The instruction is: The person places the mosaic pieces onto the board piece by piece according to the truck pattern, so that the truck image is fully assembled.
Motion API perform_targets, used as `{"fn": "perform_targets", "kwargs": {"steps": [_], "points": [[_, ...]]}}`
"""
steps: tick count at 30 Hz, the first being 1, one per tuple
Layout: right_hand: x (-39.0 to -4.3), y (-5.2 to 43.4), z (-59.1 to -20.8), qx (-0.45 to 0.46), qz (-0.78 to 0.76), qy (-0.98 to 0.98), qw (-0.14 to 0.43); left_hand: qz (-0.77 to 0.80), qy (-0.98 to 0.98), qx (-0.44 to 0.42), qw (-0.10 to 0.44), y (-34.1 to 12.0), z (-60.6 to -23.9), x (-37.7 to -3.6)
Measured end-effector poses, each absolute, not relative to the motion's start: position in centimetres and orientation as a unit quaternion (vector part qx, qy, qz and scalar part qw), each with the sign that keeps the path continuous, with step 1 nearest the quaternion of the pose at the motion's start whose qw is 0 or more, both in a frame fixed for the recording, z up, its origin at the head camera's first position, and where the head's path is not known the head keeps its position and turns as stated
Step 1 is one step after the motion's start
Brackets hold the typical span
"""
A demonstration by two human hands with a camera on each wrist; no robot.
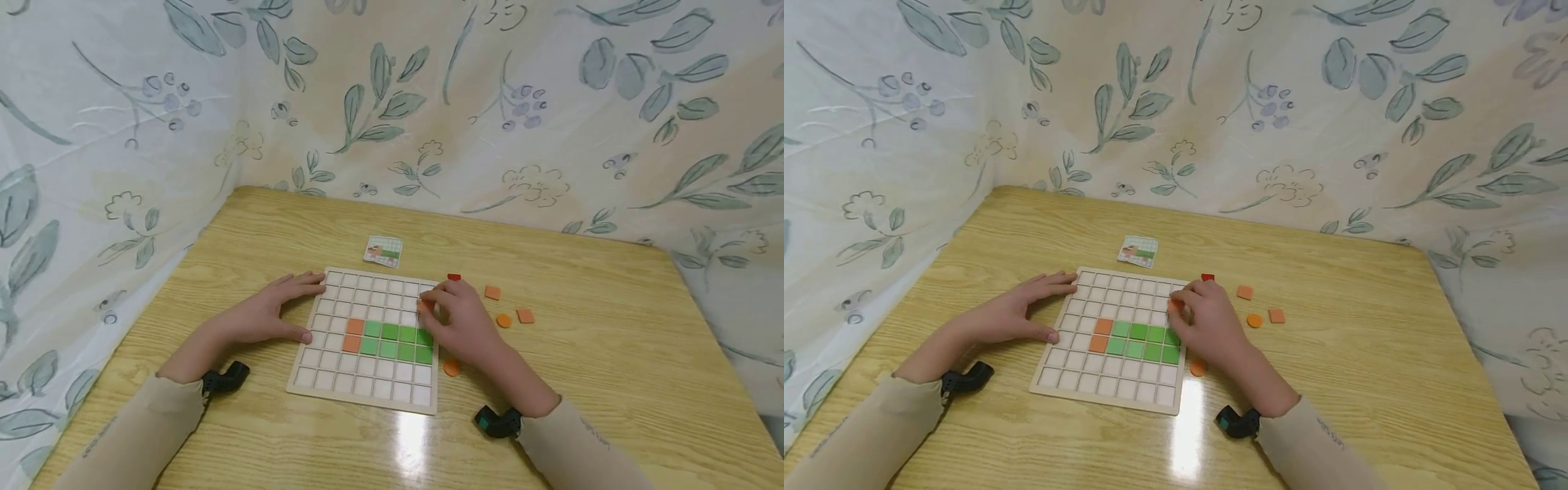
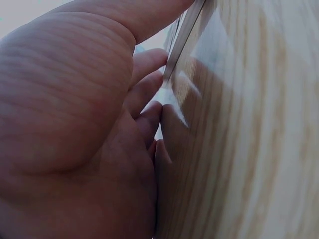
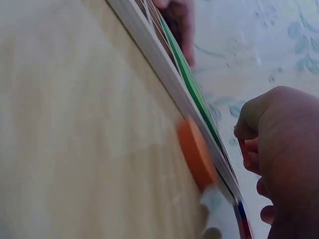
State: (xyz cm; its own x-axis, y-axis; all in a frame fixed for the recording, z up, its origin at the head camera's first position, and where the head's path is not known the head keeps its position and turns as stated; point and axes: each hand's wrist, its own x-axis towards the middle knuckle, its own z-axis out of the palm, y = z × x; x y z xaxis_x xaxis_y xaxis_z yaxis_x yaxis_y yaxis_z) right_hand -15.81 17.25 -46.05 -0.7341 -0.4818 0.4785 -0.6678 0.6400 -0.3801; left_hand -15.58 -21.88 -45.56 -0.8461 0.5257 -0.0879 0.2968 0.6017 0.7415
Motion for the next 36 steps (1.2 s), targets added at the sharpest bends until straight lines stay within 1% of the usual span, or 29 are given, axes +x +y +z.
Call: {"fn": "perform_targets", "kwargs": {"steps": [9,20,25,36], "points": [[-14.4,12.8,-46.1,0.373,0.274,-0.872,0.161,0.373,0.882,0.247,0.149,-22.3,-45.8,-15.8],[-13.8,8.0,-45.5,0.393,0.264,-0.869,0.147,0.365,0.885,0.249,0.144,-22.4,-45.3,-15.9],[-14.0,6.9,-45.5,0.373,0.261,-0.879,0.141,0.368,0.881,0.262,0.144,-22.3,-45.3,-16.1],[-15.4,6.3,-45.9,0.352,0.233,-0.892,0.162,0.382,0.876,0.257,0.145,-21.9,-45.6,-15.8]]}}
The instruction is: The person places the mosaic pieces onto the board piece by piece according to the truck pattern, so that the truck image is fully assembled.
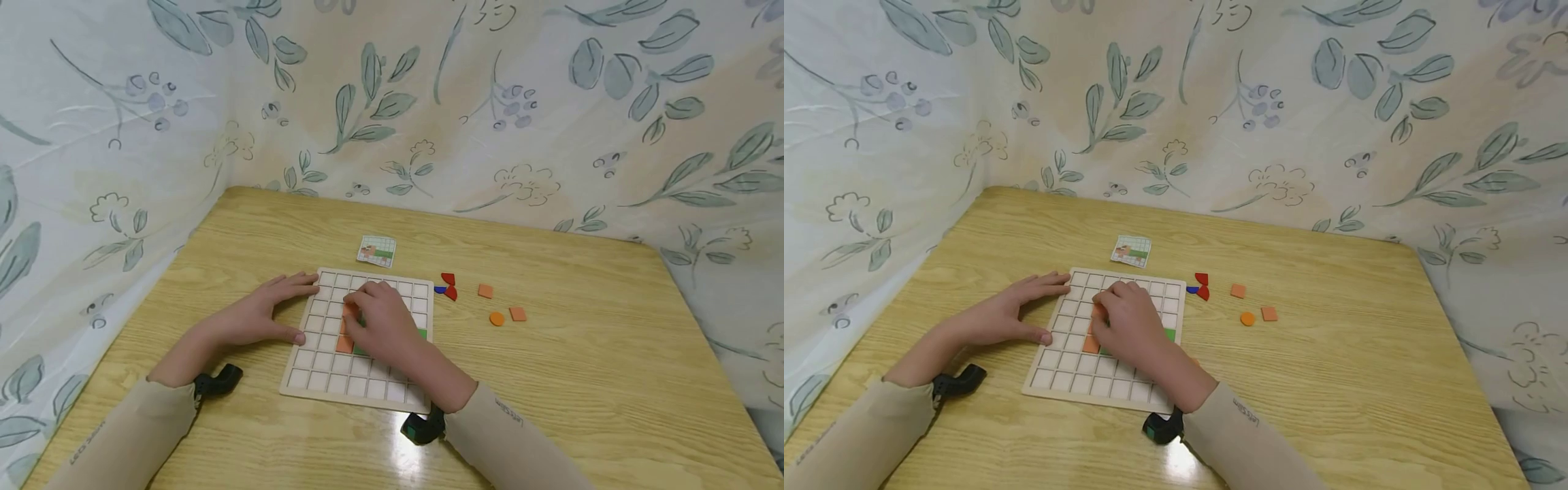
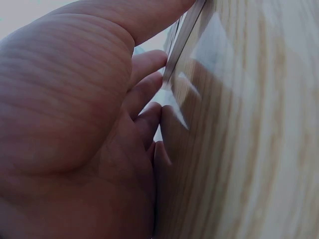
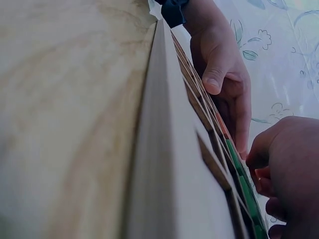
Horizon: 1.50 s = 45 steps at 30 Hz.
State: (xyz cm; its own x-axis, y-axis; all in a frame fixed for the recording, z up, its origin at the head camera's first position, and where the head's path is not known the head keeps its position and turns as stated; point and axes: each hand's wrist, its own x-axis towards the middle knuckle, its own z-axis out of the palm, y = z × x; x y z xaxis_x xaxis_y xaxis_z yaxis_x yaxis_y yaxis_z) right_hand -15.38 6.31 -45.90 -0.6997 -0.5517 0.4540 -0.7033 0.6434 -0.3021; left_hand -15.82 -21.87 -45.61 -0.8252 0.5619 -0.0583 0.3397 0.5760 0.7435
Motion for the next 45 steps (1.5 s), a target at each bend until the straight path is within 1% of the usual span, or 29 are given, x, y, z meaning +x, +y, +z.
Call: {"fn": "perform_targets", "kwargs": {"steps": [5,11,20,33,39,45], "points": [[-15.4,6.5,-46.2,0.338,0.238,-0.895,0.169,0.376,0.877,0.264,0.143,-21.8,-45.5,-15.8],[-15.6,6.5,-46.2,0.348,0.249,-0.887,0.173,0.38,0.875,0.259,0.149,-21.8,-45.4,-15.7],[-15.9,6.6,-46.3,0.352,0.24,-0.892,0.152,0.382,0.876,0.254,0.15,-21.9,-45.2,-15.6],[-15.8,7.1,-46.0,0.349,0.248,-0.892,0.145,0.377,0.878,0.254,0.149,-21.9,-45.6,-15.9],[-15.3,7.4,-45.5,0.337,0.259,-0.896,0.131,0.367,0.881,0.262,0.143,-21.9,-45.6,-16.0],[-14.6,8.9,-45.1,0.321,0.277,-0.895,0.136,0.371,0.881,0.257,0.144,-21.9,-45.6,-16.0]]}}
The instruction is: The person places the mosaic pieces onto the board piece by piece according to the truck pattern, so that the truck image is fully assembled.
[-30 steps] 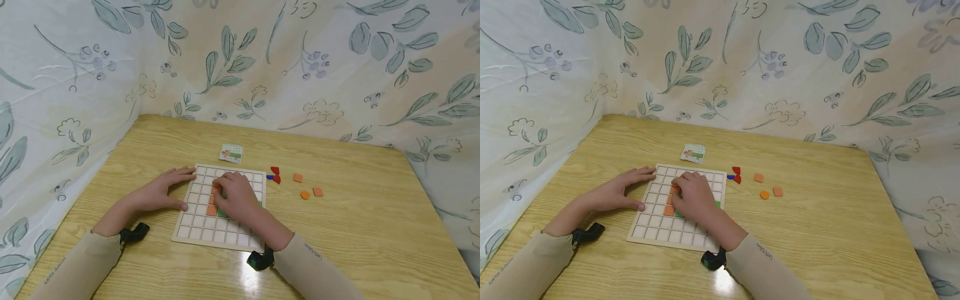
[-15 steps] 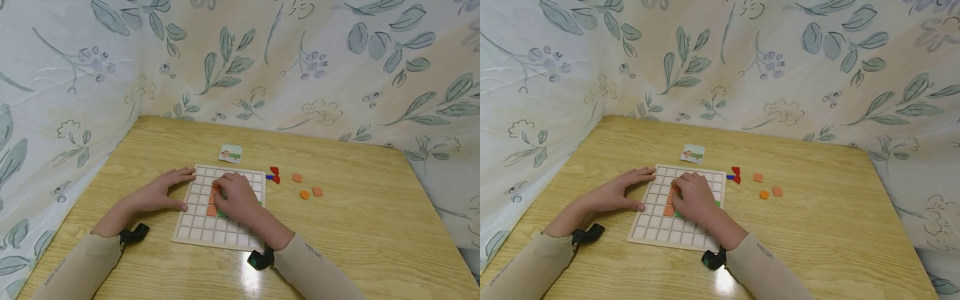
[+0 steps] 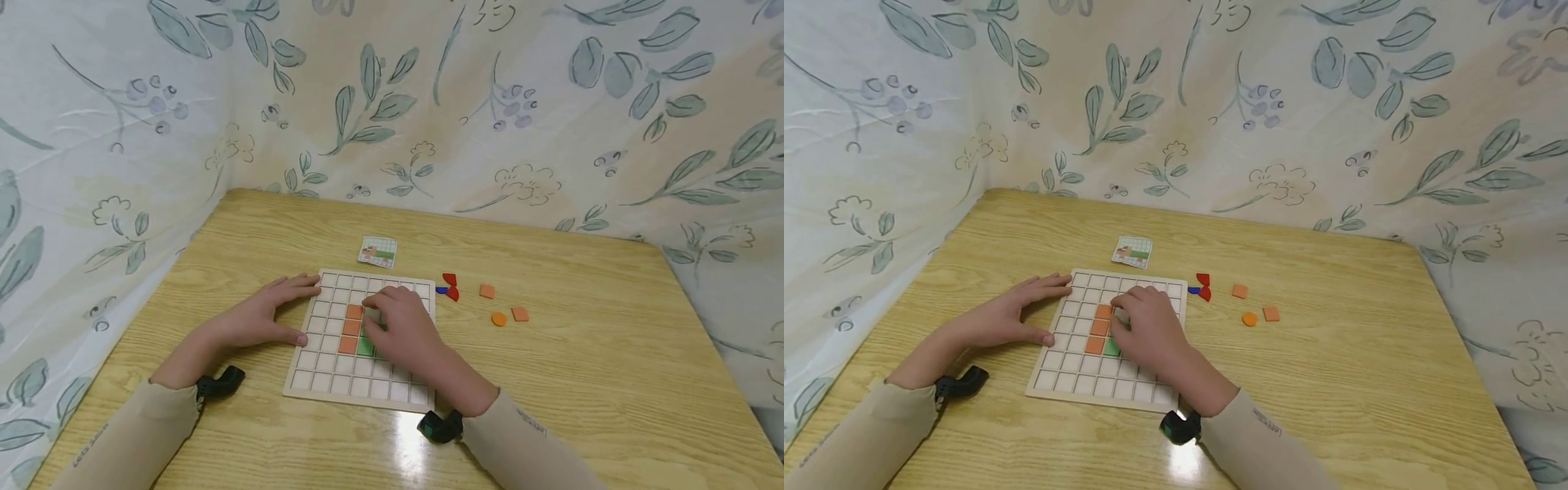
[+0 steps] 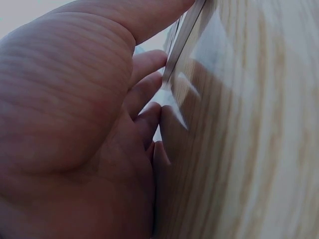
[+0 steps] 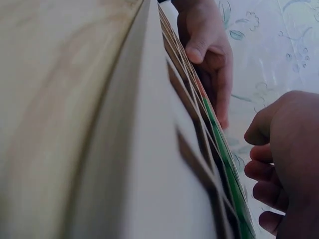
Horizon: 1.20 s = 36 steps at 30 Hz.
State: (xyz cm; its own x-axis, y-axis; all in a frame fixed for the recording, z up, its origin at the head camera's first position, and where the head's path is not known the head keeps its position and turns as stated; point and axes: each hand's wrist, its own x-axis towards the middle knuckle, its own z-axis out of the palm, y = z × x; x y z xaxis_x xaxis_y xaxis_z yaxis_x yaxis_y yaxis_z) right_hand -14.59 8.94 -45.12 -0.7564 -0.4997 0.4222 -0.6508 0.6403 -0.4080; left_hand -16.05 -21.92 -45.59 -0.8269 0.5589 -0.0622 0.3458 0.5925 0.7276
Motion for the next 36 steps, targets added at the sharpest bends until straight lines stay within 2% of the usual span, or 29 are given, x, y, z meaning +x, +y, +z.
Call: {"fn": "perform_targets", "kwargs": {"steps": [15,25,36], "points": [[-15.9,16.0,-45.1,0.254,0.278,-0.914,0.154,0.367,0.884,0.251,0.145,-21.8,-45.4,-15.8],[-18.1,20.2,-45.4,0.189,0.231,-0.931,0.211,0.375,0.878,0.258,0.151,-21.8,-45.4,-15.9],[-18.2,20.9,-45.5,0.155,0.186,-0.957,0.16,0.368,0.881,0.26,0.143,-22.0,-45.4,-15.9]]}}
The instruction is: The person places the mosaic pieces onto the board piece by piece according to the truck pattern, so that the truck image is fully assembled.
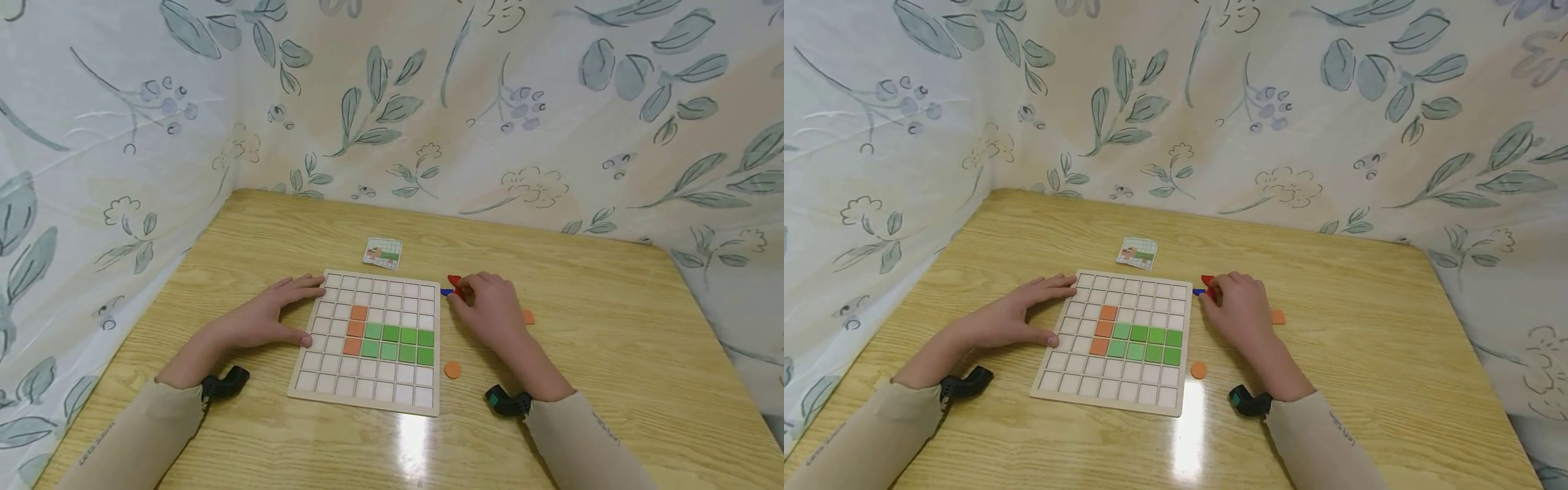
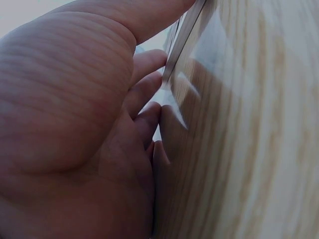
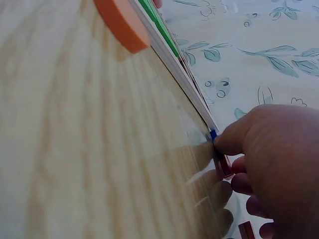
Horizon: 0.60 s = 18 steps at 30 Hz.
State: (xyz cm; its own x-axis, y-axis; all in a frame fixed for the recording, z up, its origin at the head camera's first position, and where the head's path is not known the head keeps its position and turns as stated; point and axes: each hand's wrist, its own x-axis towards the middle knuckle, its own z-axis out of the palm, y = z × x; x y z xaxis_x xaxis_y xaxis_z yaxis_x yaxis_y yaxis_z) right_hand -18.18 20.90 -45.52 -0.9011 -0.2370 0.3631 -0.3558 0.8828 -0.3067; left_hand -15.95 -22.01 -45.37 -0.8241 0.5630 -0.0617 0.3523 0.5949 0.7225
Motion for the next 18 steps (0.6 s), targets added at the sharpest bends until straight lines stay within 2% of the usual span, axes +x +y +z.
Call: {"fn": "perform_targets", "kwargs": {"steps": [18], "points": [[-18.66,21.15,-45.84,0.155,0.219,-0.948,0.172,0.361,0.884,0.258,0.145,-21.95,-45.27,-16.0]]}}
